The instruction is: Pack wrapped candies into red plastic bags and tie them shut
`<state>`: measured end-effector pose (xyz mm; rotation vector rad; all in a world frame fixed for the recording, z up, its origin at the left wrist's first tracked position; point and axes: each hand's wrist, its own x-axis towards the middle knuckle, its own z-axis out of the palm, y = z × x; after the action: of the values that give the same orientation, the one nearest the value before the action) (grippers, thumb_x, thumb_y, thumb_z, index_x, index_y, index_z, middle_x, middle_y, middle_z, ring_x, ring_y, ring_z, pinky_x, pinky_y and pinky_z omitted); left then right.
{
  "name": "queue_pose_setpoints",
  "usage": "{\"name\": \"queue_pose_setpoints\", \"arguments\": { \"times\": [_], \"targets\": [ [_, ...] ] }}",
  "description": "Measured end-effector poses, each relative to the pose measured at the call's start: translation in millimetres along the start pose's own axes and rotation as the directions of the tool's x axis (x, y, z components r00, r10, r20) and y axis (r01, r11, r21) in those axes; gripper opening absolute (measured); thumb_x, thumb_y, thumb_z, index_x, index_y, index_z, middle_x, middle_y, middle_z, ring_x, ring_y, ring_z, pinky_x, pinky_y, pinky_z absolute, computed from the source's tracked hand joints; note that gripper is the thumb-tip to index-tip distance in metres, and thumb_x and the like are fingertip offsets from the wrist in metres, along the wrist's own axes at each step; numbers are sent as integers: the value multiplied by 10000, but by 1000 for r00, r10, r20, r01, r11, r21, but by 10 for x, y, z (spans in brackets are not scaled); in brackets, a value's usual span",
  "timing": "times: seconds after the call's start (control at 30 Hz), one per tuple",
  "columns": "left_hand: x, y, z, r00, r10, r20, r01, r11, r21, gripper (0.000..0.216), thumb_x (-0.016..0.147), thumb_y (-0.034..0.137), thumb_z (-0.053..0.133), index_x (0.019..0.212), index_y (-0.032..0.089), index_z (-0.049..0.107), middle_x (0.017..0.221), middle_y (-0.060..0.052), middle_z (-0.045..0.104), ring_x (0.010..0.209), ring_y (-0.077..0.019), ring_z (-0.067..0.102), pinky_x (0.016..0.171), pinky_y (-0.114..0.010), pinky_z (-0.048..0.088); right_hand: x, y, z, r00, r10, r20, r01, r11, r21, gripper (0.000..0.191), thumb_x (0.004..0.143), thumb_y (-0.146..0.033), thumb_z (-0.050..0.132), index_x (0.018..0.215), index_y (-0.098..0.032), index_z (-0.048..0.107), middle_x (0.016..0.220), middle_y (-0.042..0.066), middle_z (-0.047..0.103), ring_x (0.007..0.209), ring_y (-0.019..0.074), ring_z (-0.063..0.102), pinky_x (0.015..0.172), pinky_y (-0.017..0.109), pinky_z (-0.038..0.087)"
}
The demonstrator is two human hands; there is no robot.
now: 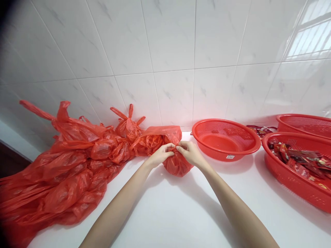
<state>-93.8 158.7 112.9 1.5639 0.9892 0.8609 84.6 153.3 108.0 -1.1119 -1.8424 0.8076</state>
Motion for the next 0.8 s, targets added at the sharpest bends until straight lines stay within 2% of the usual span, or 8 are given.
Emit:
{"name": "queue_pose_setpoints", "arguments": {
  "times": [0.23, 0.4, 0.53, 0.7, 0.8],
  "targets": [
    [0, 61, -21, 996, -86, -17, 83, 988, -129, 142, 614, 83, 630, 729, 166, 645, 739, 18, 634, 777, -129, 597, 759, -229, 461, 2, -9, -31, 1000, -4, 22, 3, 1000, 19, 298, 832, -426, 551, 659, -183, 558, 605, -17, 491, 582, 130, 411, 549, 266, 306],
    [25, 63, -65, 987, -148, -55, 134, 970, -202, 134, 689, 178, 640, 810, 161, 694, 837, -35, 707, 801, -137, 637, 748, -243, 470, -4, -44, -70, 998, -39, 49, 37, 999, 37, 280, 846, -435, 551, 732, -184, 600, 699, 21, 610, 645, 155, 512, 588, 271, 388],
    [40, 27, -90, 975, -203, -94, 182, 964, -194, 194, 675, 118, 673, 862, 159, 706, 809, -36, 713, 759, -124, 647, 757, -250, 477, -17, -75, -96, 995, -59, 82, 59, 998, 3, 237, 855, -385, 518, 759, -183, 597, 750, 40, 631, 699, 175, 577, 655, 292, 448],
    [91, -101, -141, 960, -213, -180, 199, 976, -91, 188, 647, 50, 659, 799, 156, 690, 779, -19, 699, 719, -127, 628, 769, -270, 484, -55, -128, -134, 968, -102, 228, 136, 981, -140, 84, 754, -192, 587, 678, -182, 621, 747, 40, 613, 682, 172, 546, 664, 293, 401],
    [124, -221, -180, 949, -193, -250, 193, 981, -22, 188, 627, 31, 648, 763, 159, 668, 785, -17, 691, 724, -137, 620, 759, -271, 481, -90, -149, -148, 919, -103, 381, 186, 964, -188, 129, 692, -100, 594, 591, -181, 594, 687, 21, 584, 606, 143, 489, 595, 269, 346]
  ]
}}
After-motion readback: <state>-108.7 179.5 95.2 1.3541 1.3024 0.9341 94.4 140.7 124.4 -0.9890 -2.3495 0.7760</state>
